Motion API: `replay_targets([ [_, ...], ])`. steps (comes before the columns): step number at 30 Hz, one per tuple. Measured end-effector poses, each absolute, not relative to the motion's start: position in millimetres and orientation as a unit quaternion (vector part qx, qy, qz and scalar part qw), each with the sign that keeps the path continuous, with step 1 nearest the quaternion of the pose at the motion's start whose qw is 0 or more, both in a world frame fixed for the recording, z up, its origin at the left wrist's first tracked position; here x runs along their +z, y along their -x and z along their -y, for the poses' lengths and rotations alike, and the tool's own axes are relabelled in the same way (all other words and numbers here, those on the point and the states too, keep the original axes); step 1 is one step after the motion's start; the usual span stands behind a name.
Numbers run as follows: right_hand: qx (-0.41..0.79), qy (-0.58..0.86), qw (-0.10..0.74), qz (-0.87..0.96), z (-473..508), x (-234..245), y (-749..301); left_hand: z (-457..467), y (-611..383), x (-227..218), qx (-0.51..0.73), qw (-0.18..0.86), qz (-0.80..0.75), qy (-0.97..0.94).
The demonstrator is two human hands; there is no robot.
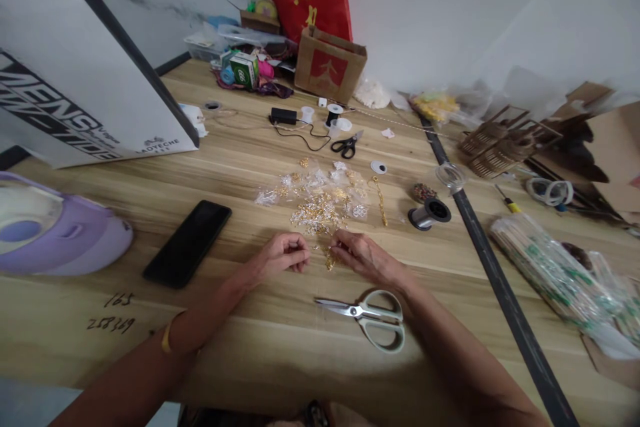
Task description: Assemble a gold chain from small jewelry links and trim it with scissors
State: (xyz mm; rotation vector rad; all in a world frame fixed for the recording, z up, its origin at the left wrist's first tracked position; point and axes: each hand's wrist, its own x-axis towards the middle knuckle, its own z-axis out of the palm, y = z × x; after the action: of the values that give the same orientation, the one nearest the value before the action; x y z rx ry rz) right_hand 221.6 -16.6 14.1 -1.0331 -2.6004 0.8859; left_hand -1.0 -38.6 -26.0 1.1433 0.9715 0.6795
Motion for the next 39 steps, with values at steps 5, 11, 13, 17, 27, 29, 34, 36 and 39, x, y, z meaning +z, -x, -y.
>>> replay_targets([
  [5, 0.305, 0.354, 0.106, 0.878, 18.7, 25.2, -222.4, 39.3, 1.3, -27.4, 0.306, 0.678, -0.426, -0.515],
  [11, 0.244, 0.327, 0.129, 0.904, 22.5, 39.6, -227.8, 40.9, 3.0, -22.3, 0.300, 0.679, -0.413, -0.527],
  [13, 0.230, 0.317, 0.135, 0.910, 25.6, 47.3, -229.5, 41.7, 3.5, -19.3, 0.298, 0.675, -0.409, -0.537],
  [17, 0.204, 0.307, 0.144, 0.918, 32.0, 62.1, -232.2, 42.6, 5.1, -13.5, 0.309, 0.662, -0.402, -0.552],
  [27, 0.202, 0.306, 0.147, 0.919, 38.6, 72.7, -237.1, 40.5, 8.5, -9.9, 0.306, 0.634, -0.410, -0.580],
  [29, 0.201, 0.306, 0.157, 0.917, 40.1, 74.0, -236.6, 40.4, 8.1, -11.9, 0.303, 0.627, -0.411, -0.589],
  [34, 0.203, 0.296, 0.171, 0.917, 43.4, 77.3, -235.3, 40.0, 6.5, -15.2, 0.287, 0.607, -0.421, -0.610],
  [36, 0.204, 0.297, 0.173, 0.917, 44.1, 77.8, -235.2, 39.8, 6.3, -15.0, 0.285, 0.600, -0.425, -0.615],
  [39, 0.203, 0.300, 0.175, 0.915, 44.4, 77.6, -235.2, 39.8, 6.6, -13.9, 0.282, 0.596, -0.422, -0.622],
])
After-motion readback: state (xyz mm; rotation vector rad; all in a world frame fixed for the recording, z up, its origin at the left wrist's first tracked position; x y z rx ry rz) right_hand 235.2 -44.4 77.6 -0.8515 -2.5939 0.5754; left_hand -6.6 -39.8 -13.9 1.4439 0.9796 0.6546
